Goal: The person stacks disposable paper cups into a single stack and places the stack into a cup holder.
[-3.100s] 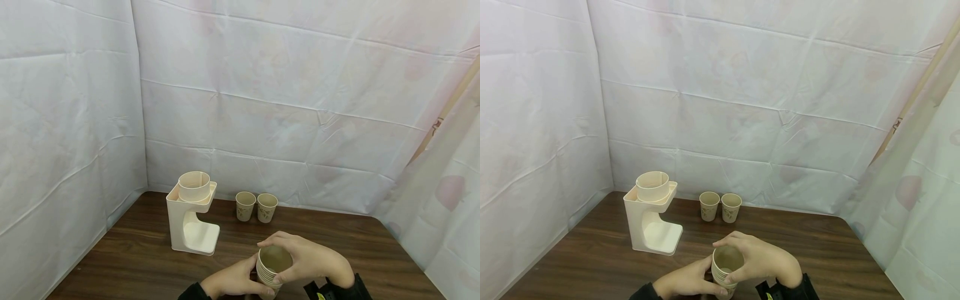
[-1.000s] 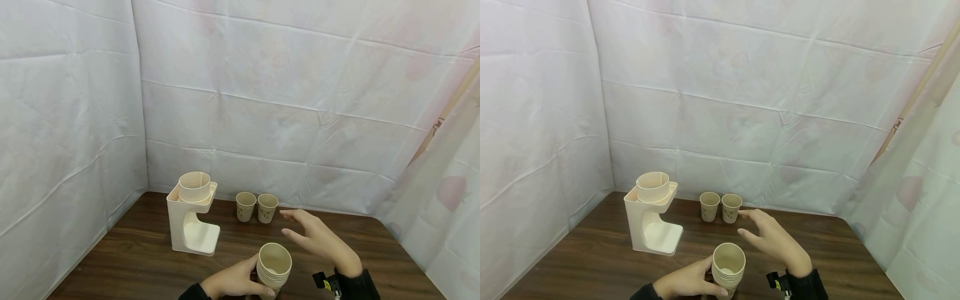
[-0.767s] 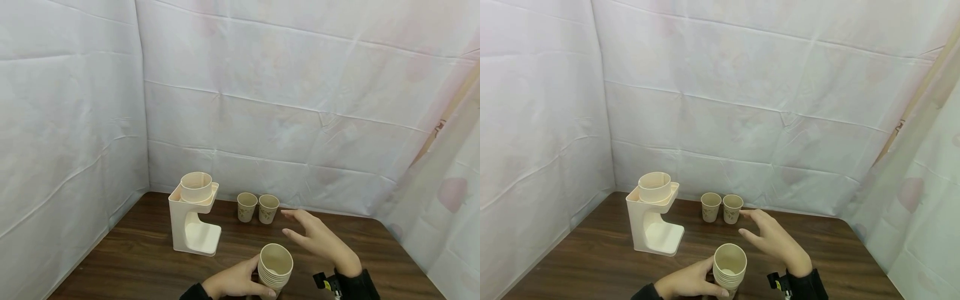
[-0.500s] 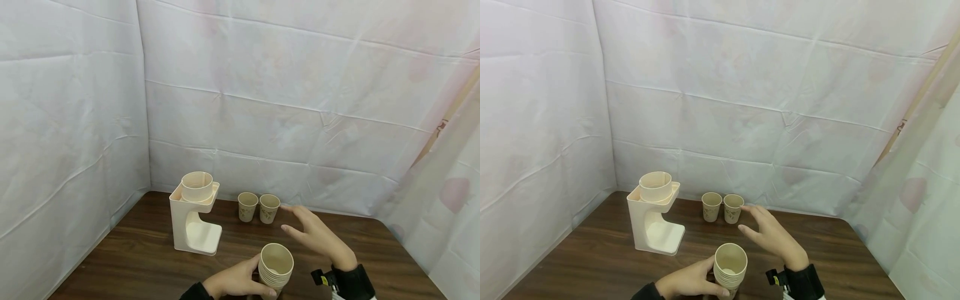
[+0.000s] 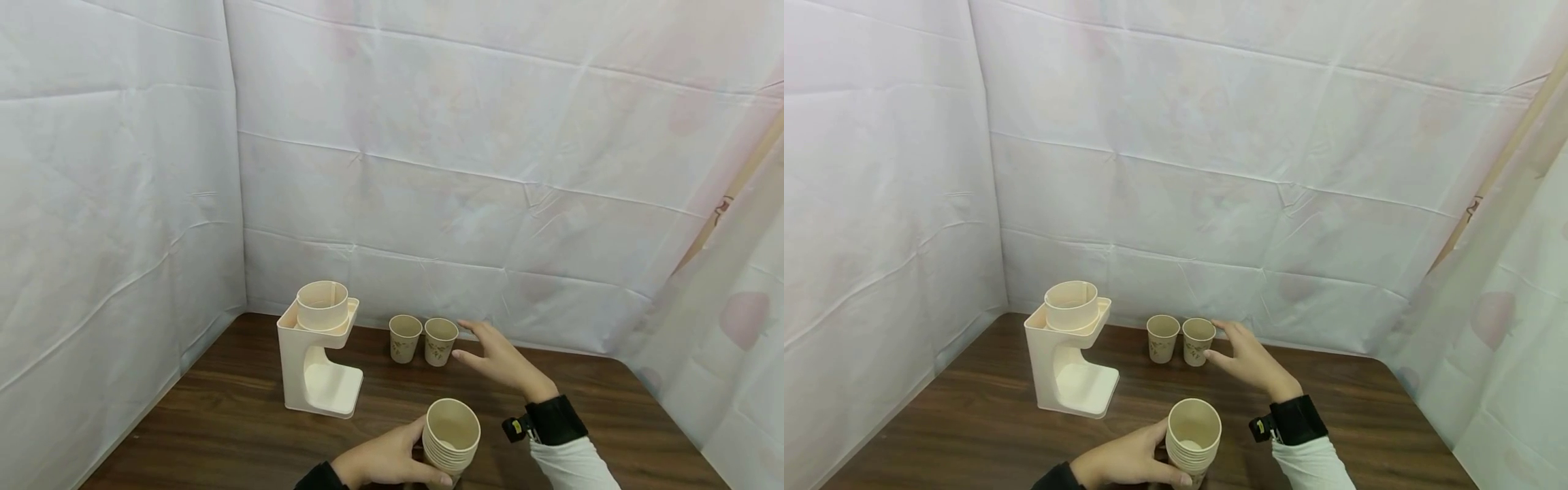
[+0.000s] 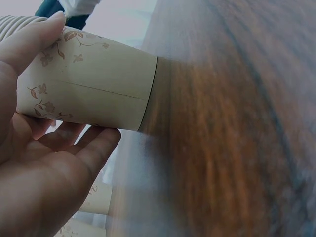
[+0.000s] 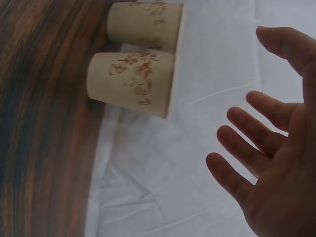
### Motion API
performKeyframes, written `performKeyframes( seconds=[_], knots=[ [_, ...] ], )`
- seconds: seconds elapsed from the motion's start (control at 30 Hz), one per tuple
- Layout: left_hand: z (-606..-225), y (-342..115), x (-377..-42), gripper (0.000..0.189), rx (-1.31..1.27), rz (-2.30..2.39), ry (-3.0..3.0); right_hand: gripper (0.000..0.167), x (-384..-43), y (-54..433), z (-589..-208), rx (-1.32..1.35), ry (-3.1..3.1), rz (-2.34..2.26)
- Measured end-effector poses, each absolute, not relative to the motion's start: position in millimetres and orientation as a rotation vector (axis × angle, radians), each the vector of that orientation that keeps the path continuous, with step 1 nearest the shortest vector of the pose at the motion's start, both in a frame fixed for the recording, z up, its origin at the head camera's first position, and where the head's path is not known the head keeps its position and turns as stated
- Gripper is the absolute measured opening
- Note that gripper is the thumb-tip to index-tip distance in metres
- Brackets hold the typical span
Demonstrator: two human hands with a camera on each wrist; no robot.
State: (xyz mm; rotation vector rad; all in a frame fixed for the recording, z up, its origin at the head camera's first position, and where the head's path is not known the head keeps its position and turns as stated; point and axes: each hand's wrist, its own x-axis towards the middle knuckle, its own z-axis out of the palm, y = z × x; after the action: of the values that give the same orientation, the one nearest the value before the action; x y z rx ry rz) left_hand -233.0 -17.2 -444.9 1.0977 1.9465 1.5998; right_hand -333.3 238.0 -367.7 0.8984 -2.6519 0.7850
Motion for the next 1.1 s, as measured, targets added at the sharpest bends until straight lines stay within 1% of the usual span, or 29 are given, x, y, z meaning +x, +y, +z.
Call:
performKeyframes(
  seconds=[0.17, 0.33, 0.63, 1.1],
  knots=[
    [-444, -18, -234, 0.07, 1.085, 1.594, 1.962, 0.066, -351, 234, -373, 0.864, -2.68, 0.773],
    [-444, -18, -234, 0.069, 1.09, 1.581, 1.975, 0.07, -364, 231, -379, 0.84, -2.725, 0.713],
    [-445, -17, -235, 0.069, 1.08, 1.579, 1.958, 0.076, -380, 228, -384, 0.819, -2.783, 0.7],
    [-446, -18, -234, 0.07, 1.075, 1.594, 1.925, 0.077, -399, 210, -380, 0.866, -2.82, 0.68]
  ],
)
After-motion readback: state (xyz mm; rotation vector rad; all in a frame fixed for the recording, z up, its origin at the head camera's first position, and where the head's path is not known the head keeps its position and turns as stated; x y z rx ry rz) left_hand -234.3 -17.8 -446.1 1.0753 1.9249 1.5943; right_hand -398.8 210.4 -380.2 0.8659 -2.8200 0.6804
